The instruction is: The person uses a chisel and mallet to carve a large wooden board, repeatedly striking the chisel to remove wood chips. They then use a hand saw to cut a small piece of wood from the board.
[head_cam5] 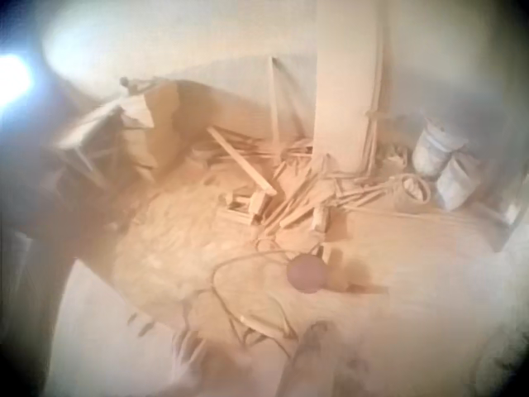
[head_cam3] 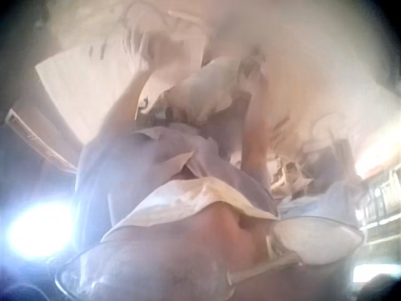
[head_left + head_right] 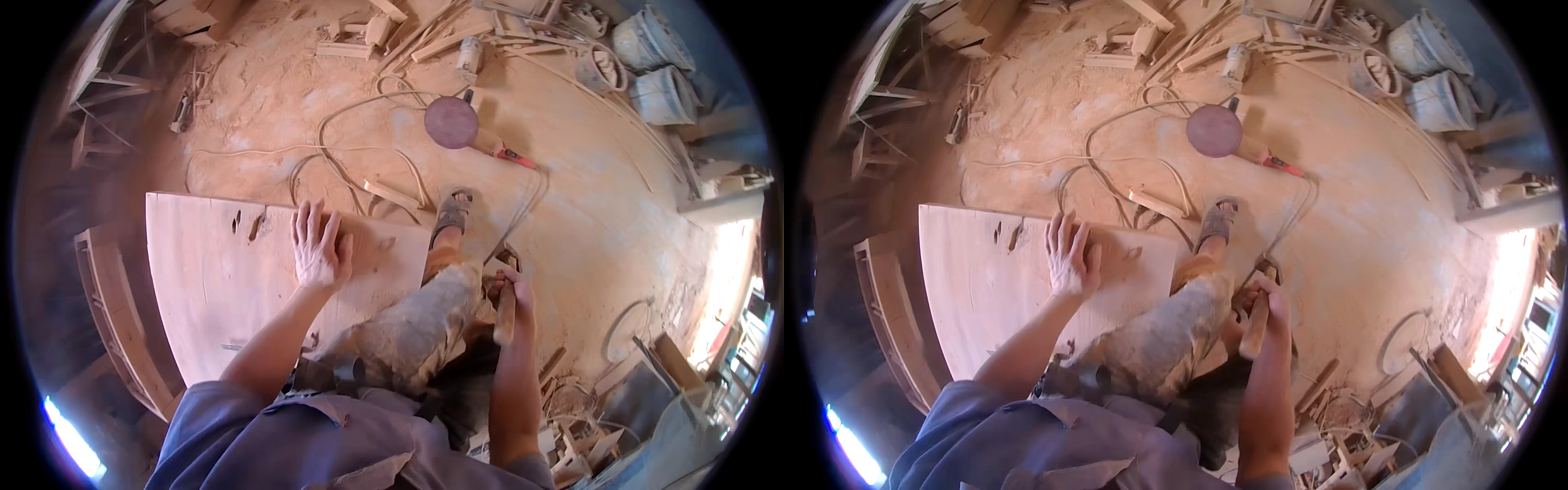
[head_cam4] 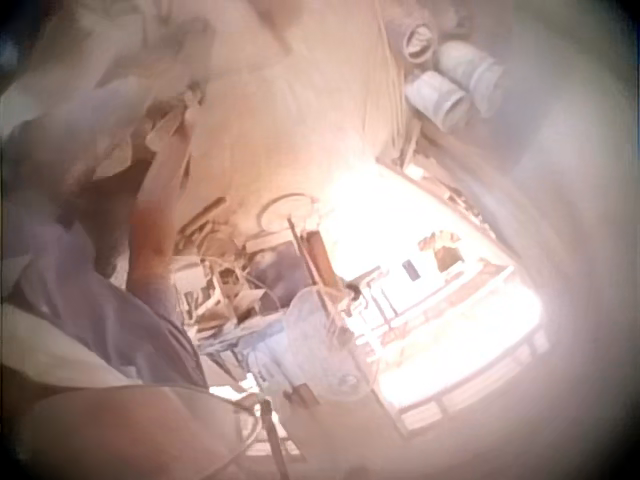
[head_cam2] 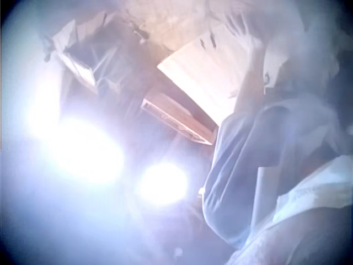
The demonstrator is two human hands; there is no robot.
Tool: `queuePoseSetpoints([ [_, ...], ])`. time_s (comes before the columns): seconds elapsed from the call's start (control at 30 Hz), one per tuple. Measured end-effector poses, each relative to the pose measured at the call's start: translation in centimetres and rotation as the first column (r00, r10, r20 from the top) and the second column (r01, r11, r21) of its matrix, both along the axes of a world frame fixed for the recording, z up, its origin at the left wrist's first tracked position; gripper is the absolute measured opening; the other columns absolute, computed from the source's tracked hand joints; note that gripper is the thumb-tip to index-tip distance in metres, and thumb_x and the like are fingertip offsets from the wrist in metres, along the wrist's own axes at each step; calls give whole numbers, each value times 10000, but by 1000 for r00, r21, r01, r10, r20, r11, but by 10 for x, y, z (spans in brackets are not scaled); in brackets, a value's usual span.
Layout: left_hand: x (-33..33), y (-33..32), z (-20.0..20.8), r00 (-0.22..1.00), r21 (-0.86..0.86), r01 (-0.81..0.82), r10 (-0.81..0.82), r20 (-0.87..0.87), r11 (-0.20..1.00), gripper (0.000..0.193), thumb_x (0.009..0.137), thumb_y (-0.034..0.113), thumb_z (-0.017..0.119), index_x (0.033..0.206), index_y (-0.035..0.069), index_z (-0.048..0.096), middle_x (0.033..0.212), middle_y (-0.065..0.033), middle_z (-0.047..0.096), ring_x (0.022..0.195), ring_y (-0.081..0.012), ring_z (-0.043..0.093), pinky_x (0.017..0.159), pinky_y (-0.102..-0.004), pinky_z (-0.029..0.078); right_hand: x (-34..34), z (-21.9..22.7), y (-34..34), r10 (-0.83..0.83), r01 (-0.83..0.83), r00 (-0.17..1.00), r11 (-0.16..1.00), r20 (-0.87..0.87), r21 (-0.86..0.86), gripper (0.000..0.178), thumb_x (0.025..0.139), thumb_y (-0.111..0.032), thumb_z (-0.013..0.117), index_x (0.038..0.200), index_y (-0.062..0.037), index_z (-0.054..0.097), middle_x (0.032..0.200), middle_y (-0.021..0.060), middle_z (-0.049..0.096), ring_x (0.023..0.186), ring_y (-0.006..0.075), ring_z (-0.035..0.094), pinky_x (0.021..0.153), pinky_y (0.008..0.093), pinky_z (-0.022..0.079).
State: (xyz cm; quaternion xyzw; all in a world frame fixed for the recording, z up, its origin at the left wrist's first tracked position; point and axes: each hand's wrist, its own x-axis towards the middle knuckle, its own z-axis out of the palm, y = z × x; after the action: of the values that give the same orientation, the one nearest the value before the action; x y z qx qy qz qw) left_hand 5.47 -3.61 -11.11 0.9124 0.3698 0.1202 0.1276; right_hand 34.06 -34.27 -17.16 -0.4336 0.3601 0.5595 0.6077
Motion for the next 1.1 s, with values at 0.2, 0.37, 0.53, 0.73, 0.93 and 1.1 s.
queuePoseSetpoints([
  [0.2,0,4,-15,997,24,49,-50,63,999,413,930,202,549,1276,-21,584,1468,-279,472,1375,-547,386,1150,-645,294,86,-112,0,-61,58,997,996,-45,-68,185,993,-216,544,908,-51,543,646,72,548,565,246,551,527,372,483],
  [0.37,-7,1,-12,998,57,63,-62,-16,996,460,984,216,467,1369,-31,508,1494,-297,447,1390,-567,376,1135,-670,298,185,-106,15,-160,151,984,982,-73,-115,136,915,-104,649,1001,-37,568,743,70,605,628,213,607,568,342,514],
  [0.53,4,0,-5,995,54,60,-55,-85,997,488,997,222,418,1421,-15,463,1508,-290,432,1403,-565,357,1141,-674,284,293,-121,4,222,-235,932,972,286,11,161,924,-117,639,1053,-24,616,827,88,665,683,221,653,618,353,556],
  [0.73,7,8,-19,987,10,64,-62,-145,998,559,1020,330,384,1445,-27,439,1509,-281,430,1409,-559,341,1149,-675,269,304,-192,-130,945,-51,-232,226,231,-973,157,842,-75,617,961,12,671,850,236,700,756,409,671,665,479,540],
  [0.93,7,11,-1,993,-84,-5,-5,-122,996,573,1037,397,373,1505,67,396,1550,-251,397,1435,-538,329,1166,-681,254,287,-133,-107,909,-502,-408,-145,85,-853,105,821,-71,600,848,-2,673,891,243,693,863,423,671,733,502,525],
  [1.1,15,9,2,957,-99,-236,214,-196,967,657,1038,458,419,1595,130,303,1646,-225,282,1518,-479,232,1218,-629,186,279,-27,44,809,-554,-512,-53,289,-831,109,848,-63,568,897,4,638,879,233,692,844,402,669,716,465,529],
])
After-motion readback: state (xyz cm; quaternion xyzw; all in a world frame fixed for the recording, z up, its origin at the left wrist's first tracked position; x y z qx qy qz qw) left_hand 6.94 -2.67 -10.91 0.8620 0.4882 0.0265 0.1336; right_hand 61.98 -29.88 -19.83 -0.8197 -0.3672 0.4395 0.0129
